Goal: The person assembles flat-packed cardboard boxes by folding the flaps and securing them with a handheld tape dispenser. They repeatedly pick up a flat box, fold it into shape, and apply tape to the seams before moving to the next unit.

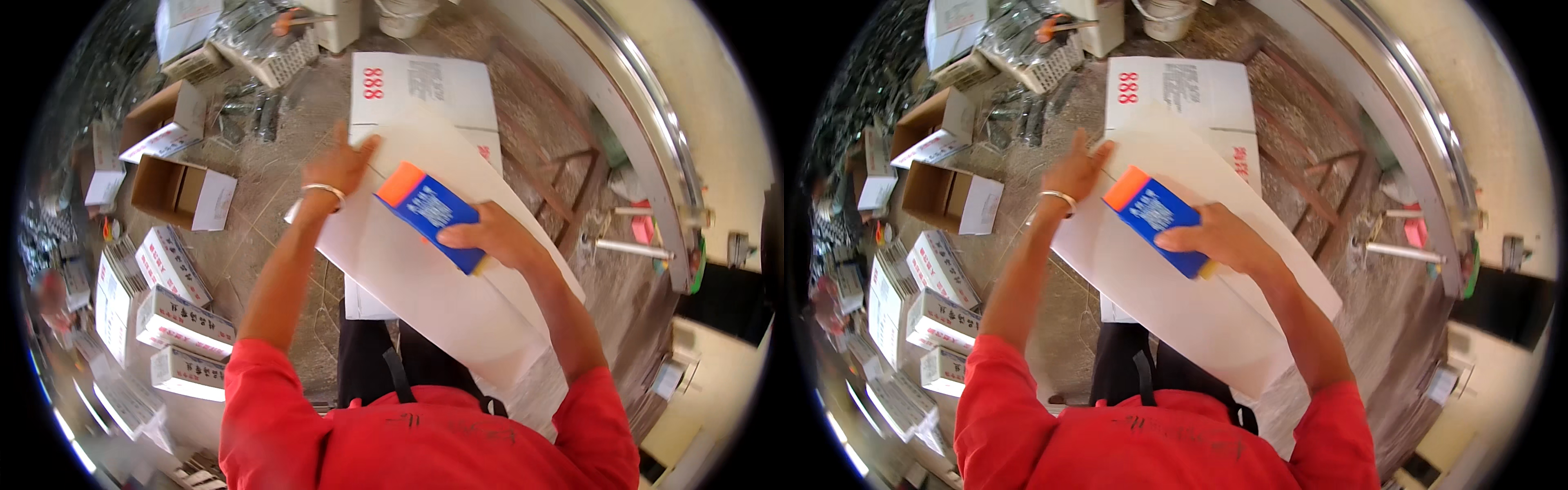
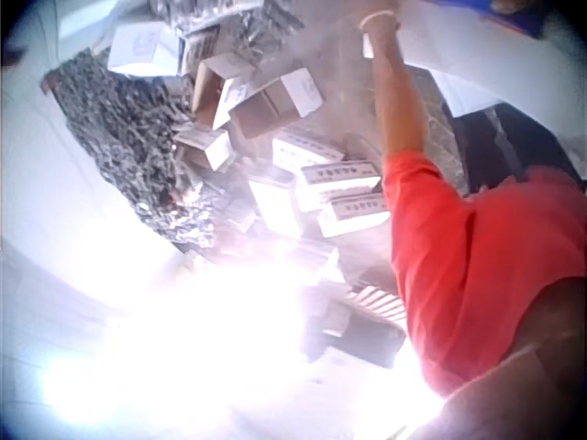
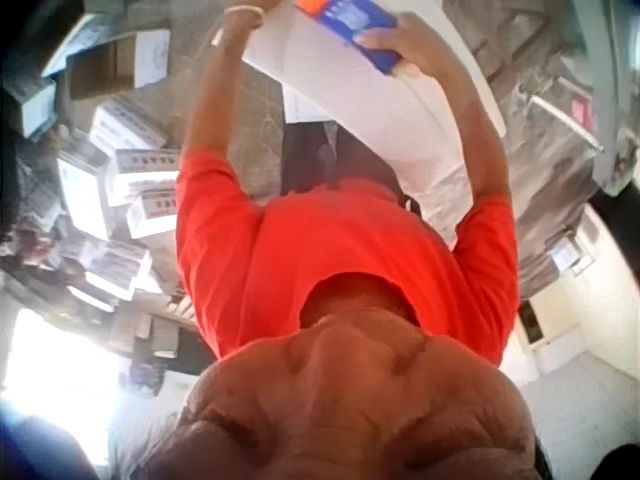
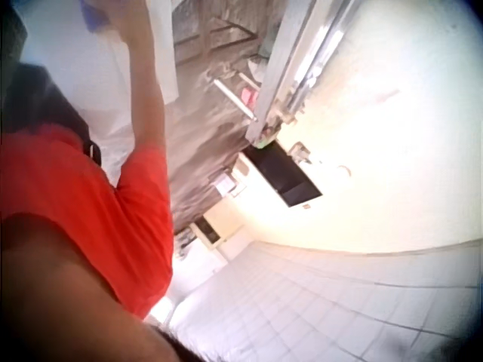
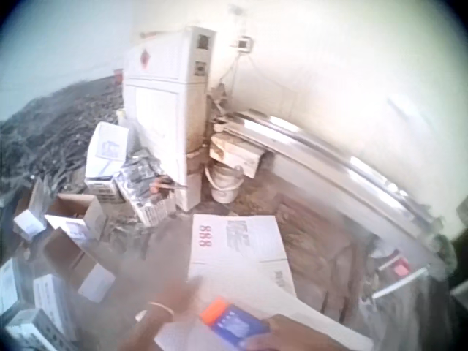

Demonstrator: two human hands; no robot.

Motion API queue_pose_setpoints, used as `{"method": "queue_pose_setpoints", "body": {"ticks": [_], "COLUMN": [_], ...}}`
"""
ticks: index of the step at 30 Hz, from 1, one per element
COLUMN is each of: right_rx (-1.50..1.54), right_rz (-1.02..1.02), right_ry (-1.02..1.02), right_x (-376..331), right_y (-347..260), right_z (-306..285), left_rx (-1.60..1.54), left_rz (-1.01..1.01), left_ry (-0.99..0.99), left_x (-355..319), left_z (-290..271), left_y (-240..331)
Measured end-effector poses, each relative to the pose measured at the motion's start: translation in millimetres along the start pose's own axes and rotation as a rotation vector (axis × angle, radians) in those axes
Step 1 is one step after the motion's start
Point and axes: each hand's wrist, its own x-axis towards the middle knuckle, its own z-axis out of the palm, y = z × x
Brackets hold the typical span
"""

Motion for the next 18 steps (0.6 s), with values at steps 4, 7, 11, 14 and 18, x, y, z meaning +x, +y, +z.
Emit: {"method": "queue_pose_setpoints", "body": {"ticks": [4,7,11,14,18], "right_rx": [-0.088,-0.075,0.087,0.041,0.018], "right_rz": [0.14,0.133,0.403,0.37,0.28], "right_ry": [0.005,0.092,0.183,0.241,0.206], "right_x": [-61.7,-159.1,-270.1,-289.0,-290.9], "right_y": [22.8,104.5,174.8,214.7,224.6], "right_z": [-14.1,-47.0,-85.8,-92.5,-100.0], "left_rx": [0.09,0.198,0.604,0.924,0.551], "left_rz": [0.011,0.036,0.141,0.301,0.768], "left_ry": [0.067,0.143,0.452,0.662,0.307], "left_x": [4.6,8.9,-0.2,-12.7,-148.1], "left_z": [2.3,9.3,21.7,58.8,185.5], "left_y": [-11.7,-14.0,1.5,40.0,146.9]}}
